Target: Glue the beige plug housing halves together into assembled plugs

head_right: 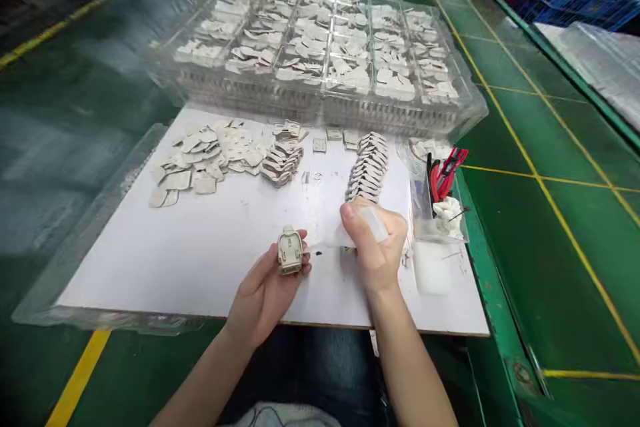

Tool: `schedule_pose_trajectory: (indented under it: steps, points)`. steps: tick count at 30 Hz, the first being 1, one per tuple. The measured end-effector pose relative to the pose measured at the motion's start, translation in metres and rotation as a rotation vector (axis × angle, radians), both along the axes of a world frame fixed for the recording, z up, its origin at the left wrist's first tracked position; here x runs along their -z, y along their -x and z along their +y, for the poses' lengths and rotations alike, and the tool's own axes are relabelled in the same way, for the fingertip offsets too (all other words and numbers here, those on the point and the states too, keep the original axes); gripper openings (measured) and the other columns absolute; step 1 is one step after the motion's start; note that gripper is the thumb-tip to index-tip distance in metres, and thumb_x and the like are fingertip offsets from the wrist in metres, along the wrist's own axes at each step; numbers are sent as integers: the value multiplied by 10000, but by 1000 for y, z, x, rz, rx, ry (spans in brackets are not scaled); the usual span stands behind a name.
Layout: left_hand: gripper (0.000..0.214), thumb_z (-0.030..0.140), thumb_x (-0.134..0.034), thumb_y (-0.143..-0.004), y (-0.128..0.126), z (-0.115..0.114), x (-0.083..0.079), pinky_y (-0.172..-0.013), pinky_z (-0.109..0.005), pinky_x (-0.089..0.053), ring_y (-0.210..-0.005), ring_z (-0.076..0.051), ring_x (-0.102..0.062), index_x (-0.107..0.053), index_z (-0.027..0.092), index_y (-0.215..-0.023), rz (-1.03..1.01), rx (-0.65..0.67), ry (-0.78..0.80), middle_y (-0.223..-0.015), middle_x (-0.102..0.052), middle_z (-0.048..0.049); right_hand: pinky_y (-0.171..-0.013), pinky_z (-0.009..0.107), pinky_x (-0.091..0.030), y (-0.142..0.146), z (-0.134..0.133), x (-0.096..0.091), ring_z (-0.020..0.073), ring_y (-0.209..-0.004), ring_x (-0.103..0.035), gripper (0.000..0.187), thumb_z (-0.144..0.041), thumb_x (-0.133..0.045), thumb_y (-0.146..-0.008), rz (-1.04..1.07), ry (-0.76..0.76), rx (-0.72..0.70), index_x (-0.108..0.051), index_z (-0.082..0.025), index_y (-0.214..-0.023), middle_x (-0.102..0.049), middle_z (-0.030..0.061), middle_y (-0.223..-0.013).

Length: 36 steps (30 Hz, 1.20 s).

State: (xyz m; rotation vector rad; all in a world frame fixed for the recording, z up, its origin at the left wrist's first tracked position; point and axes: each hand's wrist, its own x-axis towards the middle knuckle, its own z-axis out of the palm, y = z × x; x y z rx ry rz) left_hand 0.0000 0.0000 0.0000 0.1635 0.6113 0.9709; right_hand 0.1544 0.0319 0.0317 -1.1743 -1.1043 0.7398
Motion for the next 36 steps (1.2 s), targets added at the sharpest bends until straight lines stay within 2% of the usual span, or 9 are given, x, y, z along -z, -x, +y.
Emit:
schedule_pose_trajectory:
  steps: [6, 9, 12, 16, 21, 27, 30, 33, 36]
  points:
    - [384, 417, -740, -840, 1, 2, -2, -789, -236, -478, -867, -141, -553, -763, 123, -1085, -40, -24, -6, -937, -653, -80, -498, 247, -276, -4, 10, -9, 90, -518, -338, 537, -498, -761, -779, 285, -98, 142, -426, -177, -507, -292, -51, -523]
    - [376, 417, -727, -852, 0, 1, -2, -790, -238, -463, -863, -137, -541, -762, 118, -1078, -43, -39, -18, -944, -647, -83, -492, 224, -303, -6, 17, -14, 93, -540, -349, 589, -667, -712, -755, 423, 32, 21, -448, -181, -550, -298, -52, -558]
    - [367, 408, -734, -846, 0, 0, -3, -783, -239, -443, -862, -138, -529, -766, 113, -1062, -65, -65, -29, -930, -632, -82, -552, 225, -390, -8, 21, -15, 115, -644, -470, 478, -641, -767, -704, 428, 214, -86, -610, -190, -731, -474, -19, -685]
    - [393, 422, -742, -833, -1, 0, -2, -771, -245, -414, -855, -145, -522, -762, 102, -1060, -103, -77, -43, -893, -612, -79, -716, 267, -453, -10, 30, -16, 166, -867, -580, 362, -490, -792, -727, 49, 286, -94, -710, -203, -932, -672, 48, -997]
    - [397, 439, -746, -823, 5, -8, -3, -802, -253, -385, -875, -151, -528, -761, 114, -1049, -117, -96, -90, -907, -633, -83, -633, 305, -424, 2, 51, -14, 163, -659, -537, 321, -487, -732, -748, -595, 348, -136, -688, -181, -832, -679, 37, -805]
    - [459, 475, -820, -738, 36, -27, -18, -827, -270, -388, -856, -145, -535, -759, 163, -1069, -118, -78, -146, -905, -659, -67, -728, 376, -487, 29, 65, 13, 219, -697, -646, 349, -469, -682, -695, -724, 462, -182, -708, -184, -894, -728, 72, -883]
    - [431, 467, -843, -711, 59, -26, -18, -857, -276, -394, -884, -148, -549, -777, 187, -1033, -87, -173, -93, -923, -670, -61, -725, 398, -491, 31, 53, 10, 241, -717, -653, 429, -482, -694, -683, -771, 478, -144, -701, -170, -977, -716, 94, -917]
    - [444, 459, -870, -675, 84, -20, -9, -887, -293, -404, -905, -159, -557, -785, 194, -1021, -25, -290, -41, -954, -678, -62, -766, 396, -502, 33, 30, -13, 269, -918, -636, 656, -514, -742, -687, -849, 257, 43, -618, -155, -1222, -643, 131, -1094]
    - [426, 450, -872, -676, 101, -18, -1, -877, -288, -418, -947, -171, -562, -790, 197, -1009, 11, -392, -23, -994, -682, -69, -742, 344, -475, 57, 20, -35, 219, -881, -606, 361, -452, -685, -839, -986, -46, 125, -666, -209, -1106, -641, 73, -972]
